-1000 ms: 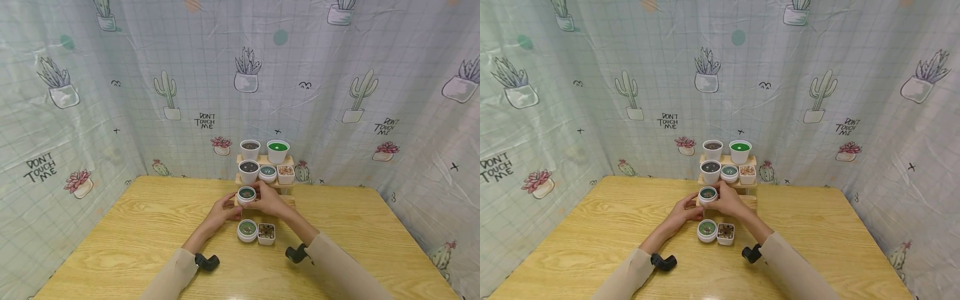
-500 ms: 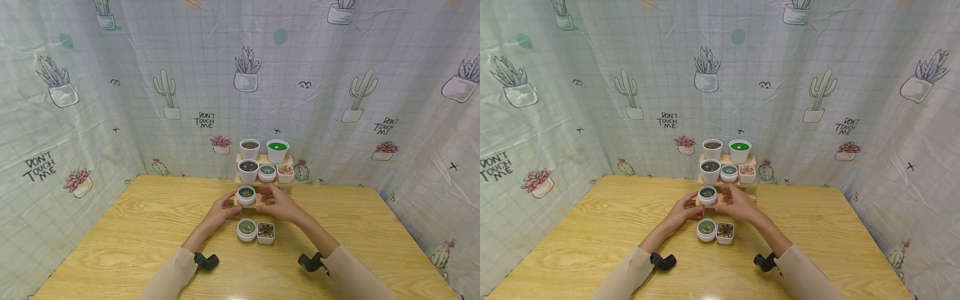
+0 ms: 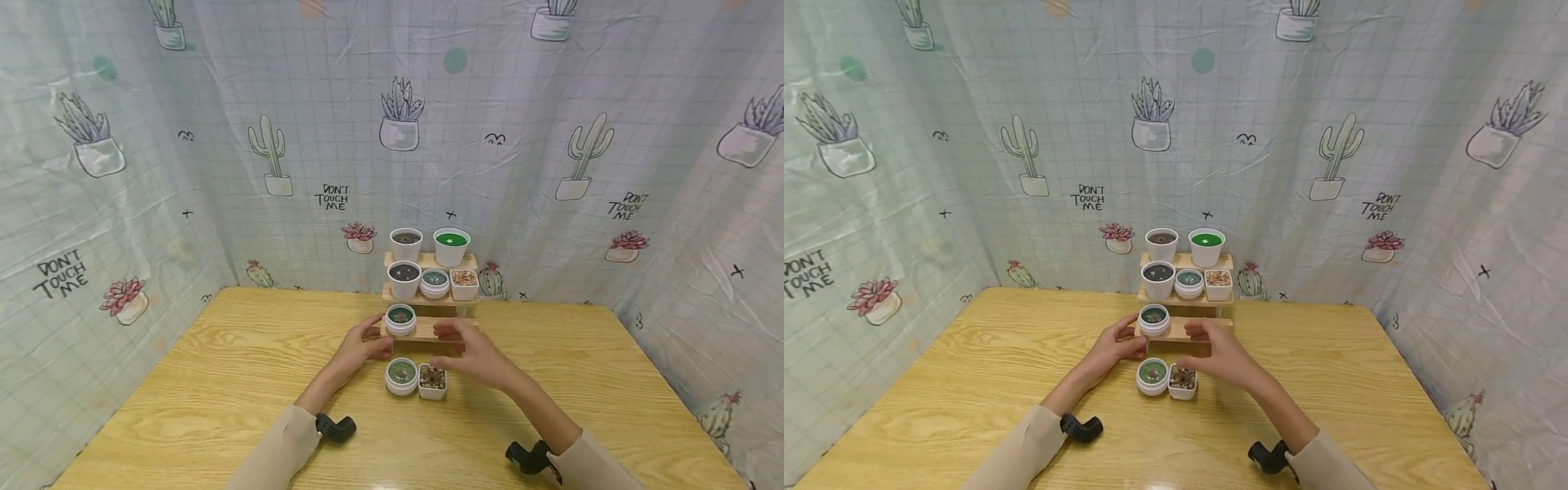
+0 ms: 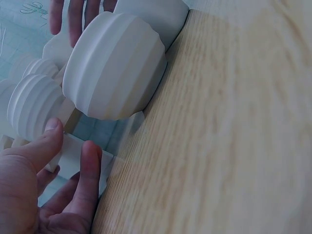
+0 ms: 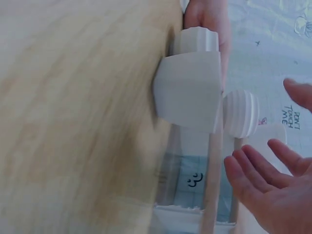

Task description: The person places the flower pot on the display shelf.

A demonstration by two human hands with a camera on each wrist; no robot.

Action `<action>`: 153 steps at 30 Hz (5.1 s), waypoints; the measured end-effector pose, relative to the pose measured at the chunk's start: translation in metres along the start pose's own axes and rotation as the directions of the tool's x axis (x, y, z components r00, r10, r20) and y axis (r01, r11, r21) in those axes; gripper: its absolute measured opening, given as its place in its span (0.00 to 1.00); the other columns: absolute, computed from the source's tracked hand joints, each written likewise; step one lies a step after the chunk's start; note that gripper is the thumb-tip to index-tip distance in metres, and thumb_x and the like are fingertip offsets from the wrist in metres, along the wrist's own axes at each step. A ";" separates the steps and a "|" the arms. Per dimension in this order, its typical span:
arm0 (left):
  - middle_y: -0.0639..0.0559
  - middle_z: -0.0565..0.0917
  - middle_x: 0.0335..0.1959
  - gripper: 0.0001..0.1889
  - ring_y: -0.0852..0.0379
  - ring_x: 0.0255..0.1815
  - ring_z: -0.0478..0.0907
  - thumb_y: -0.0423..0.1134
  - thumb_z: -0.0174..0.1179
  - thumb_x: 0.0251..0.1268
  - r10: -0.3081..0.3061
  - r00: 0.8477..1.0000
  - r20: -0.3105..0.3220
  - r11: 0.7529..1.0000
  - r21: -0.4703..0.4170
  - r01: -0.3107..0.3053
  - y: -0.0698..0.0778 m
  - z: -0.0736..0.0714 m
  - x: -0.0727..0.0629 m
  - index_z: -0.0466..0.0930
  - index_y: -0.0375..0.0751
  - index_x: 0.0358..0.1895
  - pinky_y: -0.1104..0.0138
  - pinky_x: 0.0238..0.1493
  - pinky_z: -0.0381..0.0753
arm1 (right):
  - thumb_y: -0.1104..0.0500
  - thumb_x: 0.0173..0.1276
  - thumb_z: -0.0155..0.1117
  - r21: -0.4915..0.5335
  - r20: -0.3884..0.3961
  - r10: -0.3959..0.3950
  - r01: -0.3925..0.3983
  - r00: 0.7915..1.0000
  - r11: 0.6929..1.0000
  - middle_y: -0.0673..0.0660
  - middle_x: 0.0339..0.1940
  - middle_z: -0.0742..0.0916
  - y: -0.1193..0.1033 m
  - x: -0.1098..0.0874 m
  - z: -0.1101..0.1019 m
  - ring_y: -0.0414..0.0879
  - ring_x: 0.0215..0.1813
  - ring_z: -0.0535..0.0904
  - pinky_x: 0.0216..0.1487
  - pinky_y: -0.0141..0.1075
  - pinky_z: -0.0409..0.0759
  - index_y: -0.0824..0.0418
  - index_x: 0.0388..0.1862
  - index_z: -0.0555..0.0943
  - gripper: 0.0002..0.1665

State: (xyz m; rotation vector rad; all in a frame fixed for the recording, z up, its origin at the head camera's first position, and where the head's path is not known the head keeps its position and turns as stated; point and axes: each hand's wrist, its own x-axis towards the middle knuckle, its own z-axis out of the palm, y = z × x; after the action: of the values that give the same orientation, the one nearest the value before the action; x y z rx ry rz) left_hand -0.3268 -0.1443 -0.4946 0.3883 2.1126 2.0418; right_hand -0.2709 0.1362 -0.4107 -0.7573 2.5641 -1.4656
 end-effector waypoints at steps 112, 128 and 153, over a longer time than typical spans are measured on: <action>0.32 0.79 0.60 0.39 0.54 0.45 0.86 0.35 0.66 0.72 0.002 1.000 0.010 1.000 -0.013 -0.002 -0.004 -0.002 0.001 0.57 0.40 0.81 0.61 0.53 0.91 | 0.64 0.64 0.74 0.054 -0.018 0.058 -0.056 0.998 0.997 0.68 0.62 0.83 0.016 0.030 -0.015 0.57 0.61 0.81 0.63 0.44 0.85 0.68 0.65 0.72 0.33; 0.32 0.79 0.60 0.39 0.55 0.45 0.86 0.35 0.66 0.71 0.011 1.000 0.010 1.000 -0.007 -0.011 -0.003 -0.003 0.003 0.57 0.38 0.81 0.61 0.52 0.91 | 0.65 0.65 0.73 -0.011 -0.169 0.086 -0.089 0.982 0.996 0.68 0.64 0.83 0.022 0.045 -0.005 0.60 0.61 0.82 0.67 0.52 0.83 0.66 0.68 0.74 0.33; 0.33 0.80 0.59 0.39 0.55 0.43 0.86 0.34 0.66 0.72 0.008 1.000 0.012 1.000 -0.005 -0.008 -0.003 -0.003 0.004 0.56 0.39 0.81 0.62 0.51 0.91 | 0.70 0.61 0.72 0.066 -0.353 0.100 -0.082 0.930 0.994 0.66 0.47 0.83 0.010 0.007 0.013 0.51 0.47 0.84 0.51 0.34 0.88 0.68 0.59 0.75 0.27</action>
State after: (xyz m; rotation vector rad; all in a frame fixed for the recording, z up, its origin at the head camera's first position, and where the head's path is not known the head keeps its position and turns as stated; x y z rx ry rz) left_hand -0.3314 -0.1457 -0.4968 0.4075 2.1024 2.0434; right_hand -0.2767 0.1270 -0.4242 -0.3861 2.7555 -1.7705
